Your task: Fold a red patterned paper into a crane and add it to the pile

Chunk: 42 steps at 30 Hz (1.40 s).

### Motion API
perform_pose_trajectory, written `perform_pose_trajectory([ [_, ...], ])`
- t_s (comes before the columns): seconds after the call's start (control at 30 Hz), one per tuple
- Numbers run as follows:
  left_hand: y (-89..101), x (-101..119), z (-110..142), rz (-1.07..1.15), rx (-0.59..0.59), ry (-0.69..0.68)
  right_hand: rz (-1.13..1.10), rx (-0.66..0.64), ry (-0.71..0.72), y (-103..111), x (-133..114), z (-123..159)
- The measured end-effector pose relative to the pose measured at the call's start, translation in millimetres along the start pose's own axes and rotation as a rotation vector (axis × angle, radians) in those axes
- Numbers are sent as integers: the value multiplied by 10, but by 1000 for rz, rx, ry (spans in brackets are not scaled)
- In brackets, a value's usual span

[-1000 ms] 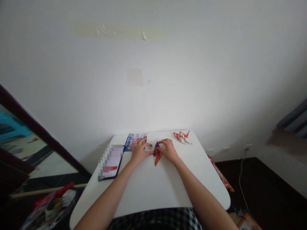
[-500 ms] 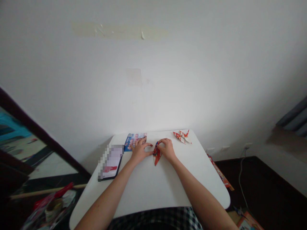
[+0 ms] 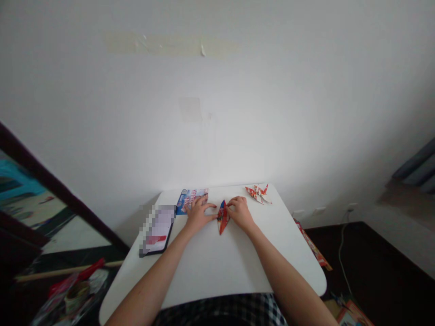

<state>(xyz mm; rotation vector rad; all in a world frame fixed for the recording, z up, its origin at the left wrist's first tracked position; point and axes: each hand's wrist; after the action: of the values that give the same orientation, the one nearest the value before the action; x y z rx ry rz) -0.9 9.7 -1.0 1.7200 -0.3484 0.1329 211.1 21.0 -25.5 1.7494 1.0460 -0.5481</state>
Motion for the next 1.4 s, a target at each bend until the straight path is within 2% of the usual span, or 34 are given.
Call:
perform_pose_trajectory([
  [0.2, 49, 27, 21, 21, 3, 1, -8, -56, 16, 46, 15, 42],
  [0.57, 41, -12, -19, 50, -5, -13, -27, -24, 37, -20, 14, 5],
  [0.97, 9, 54, 12, 61, -33, -26, -12, -26, 42, -43, 14, 6],
  [1.4, 95, 37, 2, 69, -41, 38, 24, -68, 27, -18, 50, 2],
])
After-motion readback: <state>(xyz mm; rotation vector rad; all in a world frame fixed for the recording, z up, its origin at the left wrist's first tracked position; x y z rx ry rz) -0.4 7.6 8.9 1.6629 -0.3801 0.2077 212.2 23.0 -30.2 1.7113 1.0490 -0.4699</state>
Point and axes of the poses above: each hand's wrist, its own z-axis away from the middle knuckle, its own y-axis out of the back of the hand, x = y × z, and after that the axes turned 10 degrees about -z, right-handed
